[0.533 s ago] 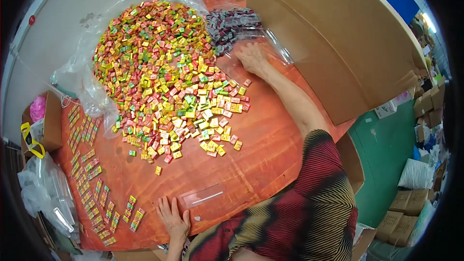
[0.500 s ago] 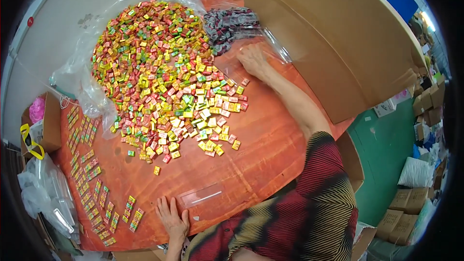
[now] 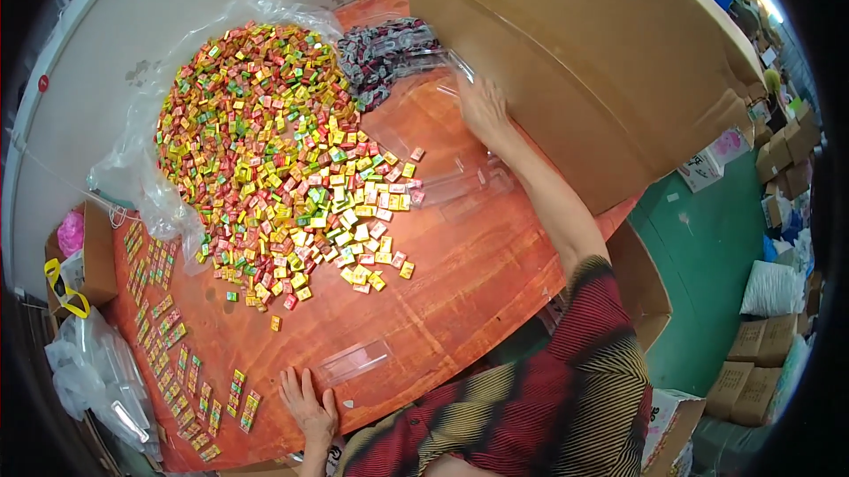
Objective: Arranging and sorting small colorful packages into organized rows on a wooden table.
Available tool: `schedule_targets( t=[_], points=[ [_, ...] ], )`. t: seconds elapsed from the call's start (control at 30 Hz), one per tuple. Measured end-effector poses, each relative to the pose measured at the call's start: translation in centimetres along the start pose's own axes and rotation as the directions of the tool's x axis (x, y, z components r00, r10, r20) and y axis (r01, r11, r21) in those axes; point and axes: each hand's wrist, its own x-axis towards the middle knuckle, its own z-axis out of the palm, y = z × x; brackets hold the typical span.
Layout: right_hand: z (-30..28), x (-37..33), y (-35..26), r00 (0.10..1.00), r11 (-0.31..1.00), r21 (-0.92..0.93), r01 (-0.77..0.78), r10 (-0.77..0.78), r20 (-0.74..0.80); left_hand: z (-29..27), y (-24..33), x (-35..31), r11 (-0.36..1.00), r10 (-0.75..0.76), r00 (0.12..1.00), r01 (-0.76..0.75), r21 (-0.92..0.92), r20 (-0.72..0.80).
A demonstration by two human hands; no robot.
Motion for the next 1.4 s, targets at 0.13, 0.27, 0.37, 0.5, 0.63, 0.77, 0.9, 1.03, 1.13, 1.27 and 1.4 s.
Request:
schedule_targets(
  t=[0.13, 0.27, 0.37, 0.5, 0.63, 0.77, 0.9, 1.03, 1.13, 1.27, 1.4],
  points=[
    [3.5, 1.3, 1.8, 0.969, 0.968, -0.041, -0.246, 0.244, -0.043, 0.0, 0.0, 0.1, 1.0, -0.006, 1.0, 0.006, -0.002, -0.006],
    [-0.1, -0.5, 1.5, 0.942, 0.906, 0.347, -0.244, 0.136, 0.307, -0.2, -0.1, -0.2, 1.0, 0.001, 1.0, -0.002, -0.009, -0.017],
    [-3.9, -3.4, -0.2, 0.944, 0.867, 0.456, -0.202, 0.048, 0.326, -0.1, -0.3, -0.2, 1.0, -0.007, 1.0, 0.007, -0.002, -0.023],
    [-4.5, -6.8, -0.2, 0.944, 0.872, 0.478, -0.107, -0.061, 0.323, -0.2, -0.2, 0.1, 1.0, 0.002, 0.999, -0.003, -0.019, -0.034],
    [-7.5, -7.0, -0.8, 0.996, 0.83, 0.558, 0.008, -0.059, 0.073, -0.1, -0.4, 0.3, 1.0, 0.0, 0.999, -0.001, -0.012, -0.043],
    [-10.2, -7.5, -2.2, 0.989, 0.892, 0.446, -0.07, 0.003, 0.149, -0.1, 0.0, 0.5, 0.998, 0.001, 0.996, -0.006, -0.06, -0.088],
    [-8.7, -9.6, -3.9, 0.976, 0.917, 0.354, 0.181, -0.212, 0.049, 0.0, -0.7, 0.7, 0.998, 0.002, 0.997, -0.007, -0.062, -0.082],
    [-8.8, -9.4, -4.6, 0.847, 0.984, 0.162, 0.073, -0.147, 0.51, 0.8, -0.5, 0.6, 0.995, -0.097, 0.969, 0.089, -0.043, -0.225],
    [-8.3, -6.7, -4.1, 0.795, 0.981, 0.172, 0.093, -0.178, 0.58, 0.3, -0.2, 0.5, 0.982, -0.171, 0.984, 0.174, 0.074, -0.04],
    [-6.0, 1.9, -4.6, 0.96, 0.912, 0.397, 0.104, -0.196, 0.2, 0.2, -0.7, -0.2, 0.979, -0.198, 0.98, 0.197, 0.044, 0.014],
    [1.9, 11.2, -3.3, 0.988, 0.858, 0.496, 0.132, -0.075, -0.135, -0.5, 0.3, -1.4, 0.978, -0.197, 0.976, 0.189, 0.083, 0.09]
  ],
)
